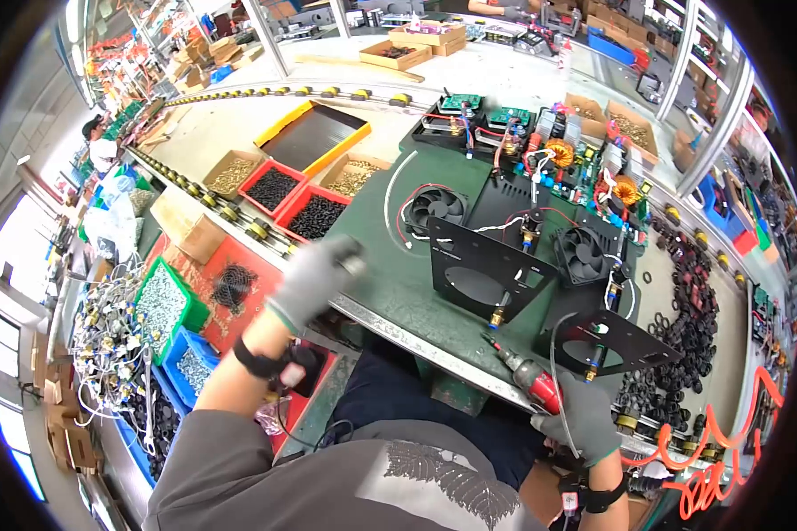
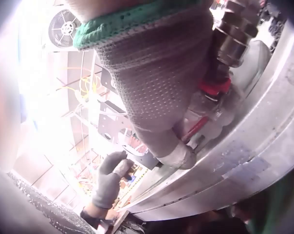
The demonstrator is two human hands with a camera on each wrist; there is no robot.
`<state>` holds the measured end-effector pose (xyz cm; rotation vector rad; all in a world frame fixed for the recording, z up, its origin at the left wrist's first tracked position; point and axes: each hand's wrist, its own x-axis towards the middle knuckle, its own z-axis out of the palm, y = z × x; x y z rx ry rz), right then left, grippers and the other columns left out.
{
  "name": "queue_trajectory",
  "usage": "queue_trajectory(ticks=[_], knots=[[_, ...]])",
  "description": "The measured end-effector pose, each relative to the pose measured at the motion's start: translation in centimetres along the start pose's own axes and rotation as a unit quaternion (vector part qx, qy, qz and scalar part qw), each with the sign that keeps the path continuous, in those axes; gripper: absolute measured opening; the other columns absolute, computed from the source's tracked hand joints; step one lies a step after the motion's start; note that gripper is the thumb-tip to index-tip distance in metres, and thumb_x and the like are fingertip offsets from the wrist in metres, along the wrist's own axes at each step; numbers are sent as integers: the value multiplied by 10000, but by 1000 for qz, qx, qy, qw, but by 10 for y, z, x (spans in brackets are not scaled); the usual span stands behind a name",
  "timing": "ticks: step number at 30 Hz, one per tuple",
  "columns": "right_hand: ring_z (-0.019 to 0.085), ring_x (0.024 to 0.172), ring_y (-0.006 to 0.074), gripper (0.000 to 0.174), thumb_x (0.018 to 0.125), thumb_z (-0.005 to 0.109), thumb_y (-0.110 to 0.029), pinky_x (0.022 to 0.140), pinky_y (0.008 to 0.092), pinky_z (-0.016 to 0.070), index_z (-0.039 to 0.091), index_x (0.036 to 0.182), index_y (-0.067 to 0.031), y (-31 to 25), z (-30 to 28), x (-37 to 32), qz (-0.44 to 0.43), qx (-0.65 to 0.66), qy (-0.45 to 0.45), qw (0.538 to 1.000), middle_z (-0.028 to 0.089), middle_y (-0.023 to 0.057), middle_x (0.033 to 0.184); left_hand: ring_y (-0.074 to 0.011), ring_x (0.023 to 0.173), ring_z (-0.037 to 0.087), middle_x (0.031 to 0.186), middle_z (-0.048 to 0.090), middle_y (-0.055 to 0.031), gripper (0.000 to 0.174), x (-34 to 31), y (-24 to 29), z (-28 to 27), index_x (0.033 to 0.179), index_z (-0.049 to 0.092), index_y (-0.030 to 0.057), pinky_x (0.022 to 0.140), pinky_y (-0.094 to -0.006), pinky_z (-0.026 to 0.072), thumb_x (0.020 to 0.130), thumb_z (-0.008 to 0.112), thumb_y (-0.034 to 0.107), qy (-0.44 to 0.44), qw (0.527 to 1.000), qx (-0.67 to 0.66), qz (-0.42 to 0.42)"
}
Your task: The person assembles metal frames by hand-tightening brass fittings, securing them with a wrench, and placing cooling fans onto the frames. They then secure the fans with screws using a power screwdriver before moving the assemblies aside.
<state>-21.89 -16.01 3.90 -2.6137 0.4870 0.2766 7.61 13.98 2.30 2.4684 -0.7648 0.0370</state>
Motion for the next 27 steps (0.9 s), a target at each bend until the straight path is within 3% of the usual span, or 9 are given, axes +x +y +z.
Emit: queue_trajectory(ticks=[2, 3, 6, 8, 10, 15, 19, 24, 27], knots=[[718, 776, 299, 684, 612, 839, -214, 712, 389, 556, 618, 1240, -57, 2, -5, 4, 6, 59, -25, 998, 706, 180, 910, -347, 856, 686, 875, 708, -161, 156, 35, -42, -26, 927, 708, 105, 775, -432, 541, 821, 626, 185, -2, 995, 47, -92], [720, 757, 292, 697, 613, 840, -215, 699, 382, 560, 612, 1252, -56, 11, -5, 6, -9, 56, -41, 998, 706, 186, 913, -342, 868, 688, 862, 708, -160, 173, 55, -85, -18, 948, 710, 106, 789, -438, 540, 814, 634, 184, 34, 995, 85, -48], [714, 798, 311, 741, 603, 852, -258, 732, 395, 556, 605, 1272, -59, 12, -12, 9, 44, 116, -94, 988, 705, 193, 940, -340, 1024, 676, 1075, 704, -181, 451, 98, -125, -10, 1260, 629, 162, 883, -434, 539, 849, 671, 342, -116, 965, 211, -109], [697, 886, 338, 781, 588, 857, -304, 795, 415, 538, 599, 1286, -67, 35, 5, 9, -23, 45, -42, 998, 700, 206, 985, -363, 1101, 646, 1190, 669, -203, 627, 112, -119, 3, 1369, 546, 164, 945, -445, 515, 840, 670, 478, -194, 950, 202, -138], [675, 937, 377, 848, 551, 864, -332, 840, 419, 519, 587, 1306, -61, 37, 6, 9, -13, 67, -54, 996, 691, 219, 1031, -392, 1105, 635, 1190, 659, -235, 711, 120, -159, 45, 1374, 532, 139, 964, -461, 499, 814, 668, 554, -124, 946, 269, -133], [667, 837, 370, 791, 499, 824, -270, 789, 408, 524, 625, 1232, -52, 42, 12, 11, -48, 132, -7, 990, 690, 196, 929, -376, 1070, 645, 1125, 685, -205, 515, 104, -147, 33, 1330, 565, 81, 939, -439, 508, 873, 661, 297, -119, 984, 113, -72], [659, 818, 356, 780, 490, 830, -264, 786, 400, 519, 632, 1206, -27, 50, 18, 12, -85, 156, 13, 984, 688, 194, 916, -369, 1038, 656, 1078, 697, -195, 387, 107, -152, 36, 1205, 643, 85, 910, -433, 522, 845, 676, 222, -94, 990, 96, -49], [659, 778, 354, 757, 486, 836, -284, 754, 400, 523, 647, 1173, -30, 54, 19, 11, -63, 124, 7, 990, 685, 190, 872, -362, 1012, 660, 1022, 695, -193, 432, 113, -158, 34, 1271, 620, 129, 928, -411, 519, 865, 657, 274, -117, 982, 132, -64], [659, 752, 354, 743, 481, 836, -295, 730, 401, 524, 655, 1153, -37, 53, 22, 12, -68, 120, 18, 990, 683, 186, 846, -376, 1078, 635, 1154, 660, -212, 519, 101, -136, 27, 1364, 536, 155, 968, -437, 494, 909, 601, 395, -120, 963, 229, -77]])
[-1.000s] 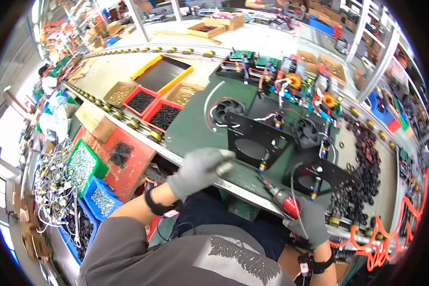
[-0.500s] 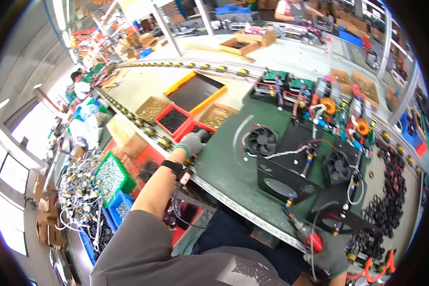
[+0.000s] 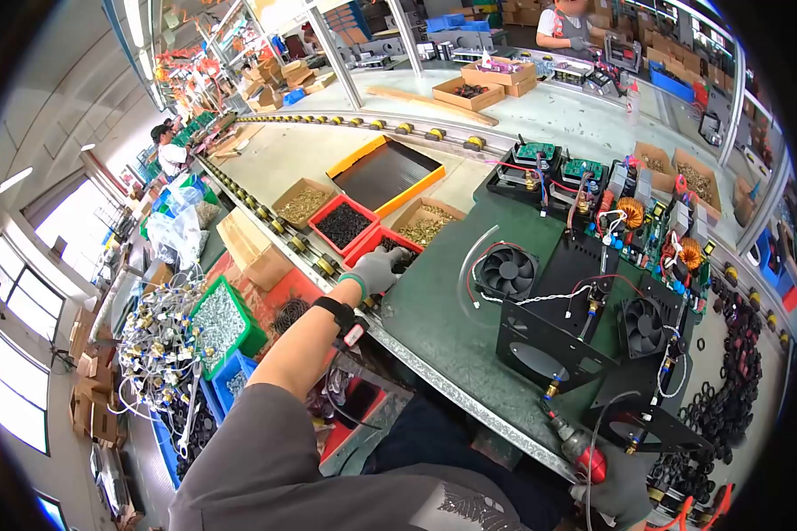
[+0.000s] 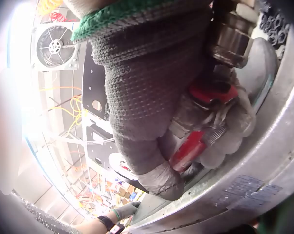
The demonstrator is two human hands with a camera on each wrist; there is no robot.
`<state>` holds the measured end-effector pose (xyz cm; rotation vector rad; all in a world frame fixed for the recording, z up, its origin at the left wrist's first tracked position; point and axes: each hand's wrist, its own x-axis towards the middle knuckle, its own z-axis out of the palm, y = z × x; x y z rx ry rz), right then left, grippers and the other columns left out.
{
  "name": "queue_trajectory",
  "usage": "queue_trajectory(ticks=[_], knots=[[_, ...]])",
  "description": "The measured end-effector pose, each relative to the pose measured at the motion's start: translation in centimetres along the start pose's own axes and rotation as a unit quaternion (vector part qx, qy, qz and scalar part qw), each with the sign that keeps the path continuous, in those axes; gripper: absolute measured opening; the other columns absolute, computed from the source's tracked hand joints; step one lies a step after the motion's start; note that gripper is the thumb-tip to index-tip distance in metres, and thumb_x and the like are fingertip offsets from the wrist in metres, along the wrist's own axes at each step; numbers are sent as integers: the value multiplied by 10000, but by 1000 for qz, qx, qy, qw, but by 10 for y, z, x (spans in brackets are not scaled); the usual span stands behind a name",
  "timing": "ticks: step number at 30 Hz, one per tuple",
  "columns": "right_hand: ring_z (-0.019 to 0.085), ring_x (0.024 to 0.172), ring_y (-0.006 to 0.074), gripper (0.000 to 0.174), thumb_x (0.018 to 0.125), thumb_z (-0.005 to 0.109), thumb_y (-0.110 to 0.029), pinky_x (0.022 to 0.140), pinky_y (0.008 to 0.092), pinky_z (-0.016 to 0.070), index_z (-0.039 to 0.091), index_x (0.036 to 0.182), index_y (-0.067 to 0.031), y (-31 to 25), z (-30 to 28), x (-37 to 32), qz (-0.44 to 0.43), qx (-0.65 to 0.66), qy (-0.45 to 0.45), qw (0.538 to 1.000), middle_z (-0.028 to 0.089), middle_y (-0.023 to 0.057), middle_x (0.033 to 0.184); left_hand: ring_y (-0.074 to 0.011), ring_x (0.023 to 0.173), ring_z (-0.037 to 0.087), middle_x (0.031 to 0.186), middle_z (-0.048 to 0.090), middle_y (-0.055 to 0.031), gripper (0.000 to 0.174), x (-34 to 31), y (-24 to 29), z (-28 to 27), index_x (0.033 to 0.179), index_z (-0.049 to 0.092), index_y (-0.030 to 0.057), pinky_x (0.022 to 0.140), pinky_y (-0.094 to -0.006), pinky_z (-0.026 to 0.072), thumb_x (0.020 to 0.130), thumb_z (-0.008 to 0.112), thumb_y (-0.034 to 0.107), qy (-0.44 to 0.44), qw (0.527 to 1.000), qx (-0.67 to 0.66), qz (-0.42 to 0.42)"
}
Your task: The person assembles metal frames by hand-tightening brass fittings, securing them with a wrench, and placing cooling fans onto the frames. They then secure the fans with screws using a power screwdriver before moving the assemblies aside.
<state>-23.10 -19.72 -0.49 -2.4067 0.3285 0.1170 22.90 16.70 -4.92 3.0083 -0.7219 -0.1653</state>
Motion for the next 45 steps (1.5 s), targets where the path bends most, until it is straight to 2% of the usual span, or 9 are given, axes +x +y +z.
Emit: queue_trajectory(ticks=[5, 8, 11, 16, 19, 25, 28, 39, 45], knots=[[663, 749, 354, 715, 482, 833, -304, 720, 400, 524, 661, 1124, -40, -16, -7, 1, 8, 2, -6, 1000, 682, 187, 838, -381, 1104, 629, 1186, 660, -208, 486, 5, -1, -3, 1329, 568, 157, 946, -451, 499, 893, 627, 364, -50, 994, -90, 38], [666, 748, 363, 700, 484, 833, -309, 714, 401, 525, 662, 1108, -41, -35, -11, 1, 96, 147, -24, 984, 681, 189, 831, -343, 1022, 665, 1083, 699, -172, 342, 12, -9, 5, 1148, 683, 110, 907, -420, 519, 851, 681, 280, -4, 985, -165, 53], [666, 746, 372, 700, 488, 833, -311, 711, 404, 525, 662, 1112, -42, -2, -2, -1, -17, -23, -1, 1000, 682, 191, 827, -306, 963, 681, 973, 727, -133, 256, 25, -21, 10, 1026, 743, 104, 889, -385, 528, 784, 754, 188, -10, 965, -262, -30], [662, 738, 376, 684, 492, 836, -301, 708, 411, 525, 661, 1098, -35, -36, -11, 1, 67, 80, -14, 994, 677, 194, 816, -209, 635, 675, 838, 720, -103, 214, 18, -15, -18, 1005, 736, 72, 616, -350, 555, 802, 774, 130, -30, 954, -285, -90], [661, 736, 369, 697, 491, 840, -299, 715, 408, 526, 659, 1109, -33, 2, 1, 0, -6, -10, 6, 1000, 678, 192, 818, -163, 531, 619, 803, 702, -88, 198, 20, -20, -19, 1007, 729, 60, 516, -328, 522, 818, 764, 107, -24, 951, -300, -75], [668, 748, 362, 737, 478, 848, -294, 726, 400, 527, 652, 1138, -32, -3, -2, 0, -4, 3, -7, 1000, 683, 192, 830, -159, 572, 645, 784, 709, -70, 191, 14, -25, -20, 1019, 740, 79, 558, -315, 549, 829, 739, 100, -55, 976, -209, -24], [671, 755, 365, 743, 475, 852, -288, 726, 400, 527, 650, 1142, -31, -46, -18, 0, 80, 95, -34, 992, 683, 194, 833, -159, 609, 667, 834, 716, -75, 220, 15, -25, -28, 1062, 738, 80, 597, -305, 563, 843, 727, 91, -70, 962, -255, -72], [666, 759, 379, 735, 478, 852, -273, 729, 404, 527, 653, 1142, -29, -28, -12, 0, 45, 71, -23, 996, 683, 198, 840, -97, 657, 633, 853, 706, -53, 214, -4, 4, -51, 1074, 719, 21, 607, -276, 559, 873, 725, 94, -16, 925, -375, -63], [712, 812, 301, 812, 501, 877, -212, 759, 370, 553, 620, 1249, -27, -16, -11, 0, 23, 19, -46, 999, 716, 179, 897, -122, 811, 654, 946, 714, -73, 223, -50, 69, -27, 1058, 690, -21, 784, -276, 534, 857, 729, 69, 49, 905, -398, 140]])
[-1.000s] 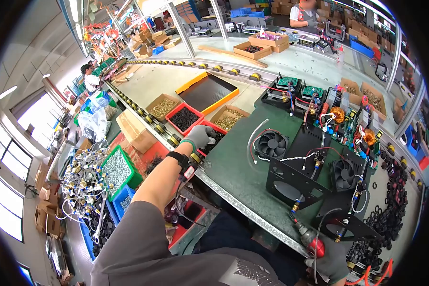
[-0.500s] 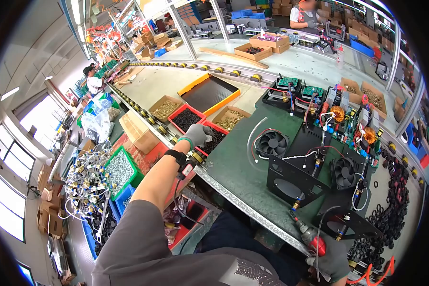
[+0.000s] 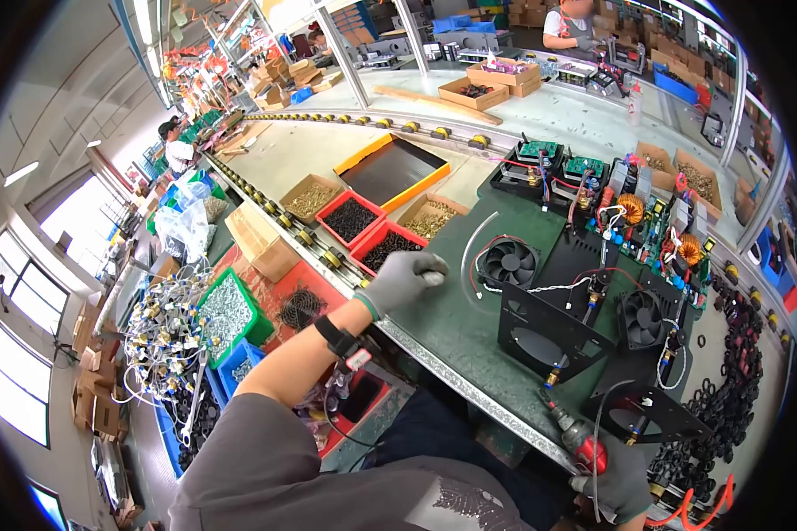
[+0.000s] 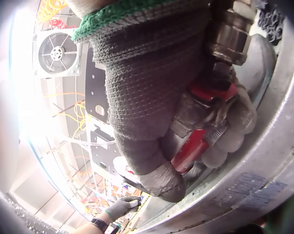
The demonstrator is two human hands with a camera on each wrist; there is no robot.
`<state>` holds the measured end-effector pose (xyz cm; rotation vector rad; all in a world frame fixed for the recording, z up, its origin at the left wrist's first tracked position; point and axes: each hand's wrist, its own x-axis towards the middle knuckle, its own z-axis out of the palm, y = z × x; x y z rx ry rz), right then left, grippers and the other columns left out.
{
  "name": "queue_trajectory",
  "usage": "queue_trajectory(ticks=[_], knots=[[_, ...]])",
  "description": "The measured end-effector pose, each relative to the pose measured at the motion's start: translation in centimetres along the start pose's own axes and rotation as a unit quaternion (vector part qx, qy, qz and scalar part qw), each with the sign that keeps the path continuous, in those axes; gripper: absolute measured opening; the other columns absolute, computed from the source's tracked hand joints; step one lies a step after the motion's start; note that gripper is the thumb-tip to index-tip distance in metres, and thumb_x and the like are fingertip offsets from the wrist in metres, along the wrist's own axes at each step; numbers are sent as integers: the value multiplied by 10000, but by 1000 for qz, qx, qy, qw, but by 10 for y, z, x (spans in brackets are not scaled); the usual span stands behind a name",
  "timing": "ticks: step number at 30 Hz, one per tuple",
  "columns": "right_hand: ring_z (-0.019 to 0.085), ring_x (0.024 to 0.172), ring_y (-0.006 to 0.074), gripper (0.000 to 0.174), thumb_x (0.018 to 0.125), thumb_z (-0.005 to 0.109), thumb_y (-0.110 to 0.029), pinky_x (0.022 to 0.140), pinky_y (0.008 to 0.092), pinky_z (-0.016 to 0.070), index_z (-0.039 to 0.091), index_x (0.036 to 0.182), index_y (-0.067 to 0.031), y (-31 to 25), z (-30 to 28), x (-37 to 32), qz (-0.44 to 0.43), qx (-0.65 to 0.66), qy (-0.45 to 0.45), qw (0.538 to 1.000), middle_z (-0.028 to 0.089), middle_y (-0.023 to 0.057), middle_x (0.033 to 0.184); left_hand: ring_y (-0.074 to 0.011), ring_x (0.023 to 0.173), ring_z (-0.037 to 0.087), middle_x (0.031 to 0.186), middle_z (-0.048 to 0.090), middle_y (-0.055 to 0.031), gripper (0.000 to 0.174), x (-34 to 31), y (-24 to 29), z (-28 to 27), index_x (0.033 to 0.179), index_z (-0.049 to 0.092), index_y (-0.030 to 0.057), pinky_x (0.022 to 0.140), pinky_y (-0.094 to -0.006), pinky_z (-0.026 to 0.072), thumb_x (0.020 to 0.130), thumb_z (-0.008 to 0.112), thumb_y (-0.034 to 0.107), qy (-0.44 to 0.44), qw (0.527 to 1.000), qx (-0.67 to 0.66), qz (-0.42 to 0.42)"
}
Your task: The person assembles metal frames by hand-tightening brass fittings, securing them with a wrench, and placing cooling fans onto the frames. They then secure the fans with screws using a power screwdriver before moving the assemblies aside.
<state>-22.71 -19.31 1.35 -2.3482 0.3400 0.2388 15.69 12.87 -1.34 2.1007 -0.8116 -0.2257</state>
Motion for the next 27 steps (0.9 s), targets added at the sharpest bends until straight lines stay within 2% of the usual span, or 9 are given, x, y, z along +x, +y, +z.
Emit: queue_trajectory(ticks=[5, 8, 10, 11, 12, 14, 19, 22, 27], knots=[[703, 855, 347, 818, 500, 882, -232, 788, 392, 545, 618, 1251, -43, -1, -2, 0, 10, -14, -3, 1000, 711, 192, 921, -122, 918, 659, 1012, 709, -74, 327, -19, 9, 20, 1135, 669, 8, 861, -274, 527, 821, 754, 46, 5, 999, 48, -13], [674, 871, 399, 835, 533, 874, -314, 780, 432, 539, 601, 1286, -79, 11, 5, 0, -46, -23, 25, 998, 693, 207, 958, -110, 947, 655, 1046, 708, -46, 464, -23, -3, 12, 1218, 632, 6, 887, -280, 527, 777, 773, 43, 6, 989, -142, -38], [670, 882, 399, 817, 546, 874, -341, 784, 437, 535, 605, 1270, -74, 9, 1, -1, -36, -34, 15, 999, 687, 213, 963, -121, 956, 657, 1081, 687, -85, 500, -19, -18, 6, 1240, 609, -23, 869, -293, 545, 766, 762, 22, 30, 991, -130, -26], [669, 887, 396, 793, 551, 875, -343, 789, 436, 532, 615, 1249, -71, 7, 0, -2, -25, -42, 16, 999, 687, 211, 965, -137, 998, 649, 1144, 659, -111, 526, -16, -34, 4, 1325, 548, -33, 873, -299, 548, 838, 725, 57, 39, 997, -64, 1], [668, 891, 393, 768, 556, 876, -344, 795, 436, 529, 625, 1228, -69, 3, 0, -1, -16, -50, 16, 999, 687, 210, 966, -178, 1021, 653, 1184, 636, -143, 509, -19, -5, -1, 1393, 478, -36, 873, -313, 560, 923, 643, 69, 22, 944, -282, -169], [669, 894, 384, 711, 571, 869, -339, 803, 435, 523, 639, 1182, -56, 0, 0, -1, 6, -49, 6, 999, 690, 201, 963, -232, 920, 690, 1159, 637, -153, 380, -17, -19, -4, 1347, 494, -35, 809, -318, 597, 989, 545, 80, 6, 916, -355, -184], [672, 886, 376, 680, 583, 853, -350, 803, 430, 520, 644, 1152, -42, -9, -4, 0, 37, -50, -13, 998, 693, 194, 952, -128, 738, 654, 981, 682, -84, 289, -14, -8, -9, 1237, 569, 1, 652, -241, 555, 1006, 564, 175, -11, 942, -246, -229], [668, 878, 380, 677, 579, 853, -368, 796, 429, 519, 648, 1136, -42, -7, -3, 0, 31, -60, -11, 998, 691, 191, 945, -102, 643, 627, 956, 694, -74, 259, -10, -12, -12, 1170, 623, 23, 538, -233, 509, 1017, 548, 218, -38, 946, -226, -228], [664, 865, 383, 645, 570, 857, -391, 782, 436, 513, 654, 1076, -46, 1, 0, 1, 5, -60, 5, 998, 685, 187, 927, -63, 527, 501, 983, 707, -56, 354, -6, -23, -24, 1221, 617, 39, 450, -226, 399, 1037, 490, 314, -90, 937, -243, -233]])
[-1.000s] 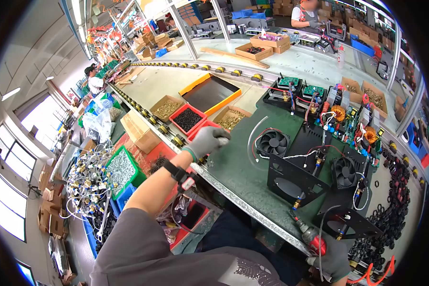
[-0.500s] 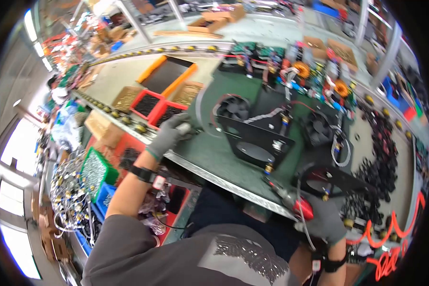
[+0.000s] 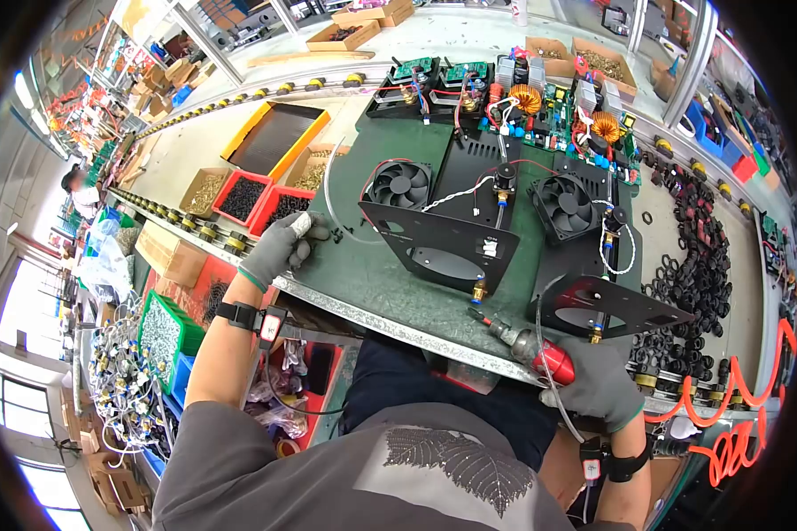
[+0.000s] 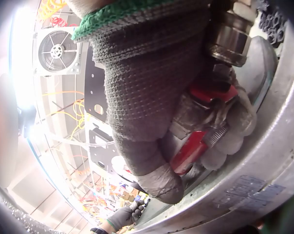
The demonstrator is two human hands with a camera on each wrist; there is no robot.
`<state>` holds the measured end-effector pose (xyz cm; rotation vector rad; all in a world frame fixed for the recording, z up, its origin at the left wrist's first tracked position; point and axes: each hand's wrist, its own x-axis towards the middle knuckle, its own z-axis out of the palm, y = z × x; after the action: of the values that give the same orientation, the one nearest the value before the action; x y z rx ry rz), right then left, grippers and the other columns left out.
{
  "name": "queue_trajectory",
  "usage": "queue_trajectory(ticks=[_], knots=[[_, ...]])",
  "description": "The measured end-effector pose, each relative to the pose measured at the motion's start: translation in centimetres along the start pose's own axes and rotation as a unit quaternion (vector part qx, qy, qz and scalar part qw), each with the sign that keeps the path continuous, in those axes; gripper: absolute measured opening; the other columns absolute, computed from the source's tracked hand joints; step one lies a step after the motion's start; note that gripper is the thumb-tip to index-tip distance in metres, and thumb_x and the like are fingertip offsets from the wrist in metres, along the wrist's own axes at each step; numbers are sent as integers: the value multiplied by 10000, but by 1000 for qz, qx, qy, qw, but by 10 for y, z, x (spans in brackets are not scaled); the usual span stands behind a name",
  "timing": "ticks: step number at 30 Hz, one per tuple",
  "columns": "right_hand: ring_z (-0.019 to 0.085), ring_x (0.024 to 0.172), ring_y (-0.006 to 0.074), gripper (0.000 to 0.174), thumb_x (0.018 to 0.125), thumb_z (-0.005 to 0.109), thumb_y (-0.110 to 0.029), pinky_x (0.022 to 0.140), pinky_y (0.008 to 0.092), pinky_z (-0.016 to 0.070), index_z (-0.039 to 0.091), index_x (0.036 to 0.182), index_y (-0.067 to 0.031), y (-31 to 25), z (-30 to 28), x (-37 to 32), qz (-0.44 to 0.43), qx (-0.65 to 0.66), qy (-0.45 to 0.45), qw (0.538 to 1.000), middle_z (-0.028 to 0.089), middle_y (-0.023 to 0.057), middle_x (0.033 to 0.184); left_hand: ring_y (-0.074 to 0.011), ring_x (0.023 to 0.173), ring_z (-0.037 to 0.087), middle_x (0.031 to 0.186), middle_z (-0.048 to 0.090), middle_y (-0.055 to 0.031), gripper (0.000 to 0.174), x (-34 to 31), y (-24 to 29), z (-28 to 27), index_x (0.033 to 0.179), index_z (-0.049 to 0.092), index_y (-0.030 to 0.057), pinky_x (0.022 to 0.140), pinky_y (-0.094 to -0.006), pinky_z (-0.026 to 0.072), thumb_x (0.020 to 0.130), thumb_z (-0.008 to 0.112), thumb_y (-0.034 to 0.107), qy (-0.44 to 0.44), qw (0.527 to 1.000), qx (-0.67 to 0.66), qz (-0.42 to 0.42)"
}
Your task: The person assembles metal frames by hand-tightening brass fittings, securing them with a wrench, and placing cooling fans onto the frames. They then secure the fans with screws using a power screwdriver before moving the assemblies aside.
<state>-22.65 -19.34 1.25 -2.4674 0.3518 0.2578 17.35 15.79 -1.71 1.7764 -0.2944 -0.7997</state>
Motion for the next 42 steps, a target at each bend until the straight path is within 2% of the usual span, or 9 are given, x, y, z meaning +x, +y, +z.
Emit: queue_trajectory(ticks=[13, 19, 23, 25, 29, 32, 35, 39, 42], knots=[[664, 872, 379, 636, 569, 855, -371, 788, 430, 509, 654, 1073, -39, -5, -2, -1, 16, 26, -3, 1000, 686, 188, 928, -44, 479, 415, 764, 585, 25, 255, 0, -2, -20, 1117, 584, 57, 418, -202, 345, 1027, 501, 280, -43, 983, -159, -76], [663, 869, 383, 651, 567, 857, -369, 792, 432, 509, 651, 1084, -31, -5, -1, -1, 26, 26, -2, 999, 686, 190, 925, -35, 461, 406, 732, 556, 17, 288, 0, 0, -17, 1255, 572, 65, 372, -184, 291, 1033, 491, 230, -74, 973, -202, -88], [660, 876, 386, 664, 568, 858, -374, 789, 430, 511, 647, 1097, -33, 0, -1, -5, 21, 5, -7, 1000, 683, 193, 930, -39, 473, 458, 807, 613, -3, 339, 0, -8, -23, 1315, 545, 37, 396, -186, 362, 1003, 533, 168, 18, 993, -116, -28], [660, 888, 387, 714, 560, 862, -368, 799, 422, 514, 640, 1153, -40, 5, 2, -3, -1, 17, 3, 1000, 687, 196, 946, -69, 566, 563, 877, 666, -29, 341, 0, -15, -10, 1229, 625, 23, 487, -225, 468, 934, 669, 188, 102, 985, 90, 102], [681, 852, 373, 764, 549, 844, -273, 780, 418, 531, 616, 1241, -41, 0, 0, 1, -63, 39, 15, 997, 696, 194, 936, -124, 752, 645, 896, 695, -45, 278, -3, -22, -2, 1044, 718, 19, 643, -301, 536, 871, 755, 234, 146, 961, 204, 114], [695, 804, 344, 770, 509, 840, -222, 735, 411, 537, 618, 1221, -29, -34, -17, -1, 56, 129, -46, 989, 691, 188, 886, -347, 786, 673, 853, 698, -155, 276, -4, -18, 7, 1035, 706, 73, 745, -425, 533, 914, 679, 319, 189, 892, 367, 182], [693, 744, 300, 726, 500, 842, -172, 700, 394, 536, 624, 1174, -14, -5, 1, 0, -51, 29, 14, 998, 685, 172, 811, -427, 861, 645, 882, 696, -168, 308, 7, -34, 5, 1073, 675, 80, 801, -472, 515, 934, 642, 353, 240, 860, 382, 240], [653, 754, 359, 708, 499, 822, -243, 726, 402, 519, 641, 1144, -16, -25, 15, -12, 11, 34, 54, 998, 675, 189, 864, -122, 604, 588, 709, 599, -48, 343, -33, 16, 36, 1051, 642, 24, 543, -299, 481, 963, 638, 355, 233, 958, 116, 117], [631, 756, 274, 672, 496, 844, -209, 728, 388, 512, 629, 1093, 11, -37, 28, -22, 50, 143, 61, 987, 644, 160, 837, -104, 600, 574, 714, 594, -25, 381, -75, 35, 82, 1027, 647, 24, 545, -269, 473, 987, 596, 399, 103, 989, 34, 101]])
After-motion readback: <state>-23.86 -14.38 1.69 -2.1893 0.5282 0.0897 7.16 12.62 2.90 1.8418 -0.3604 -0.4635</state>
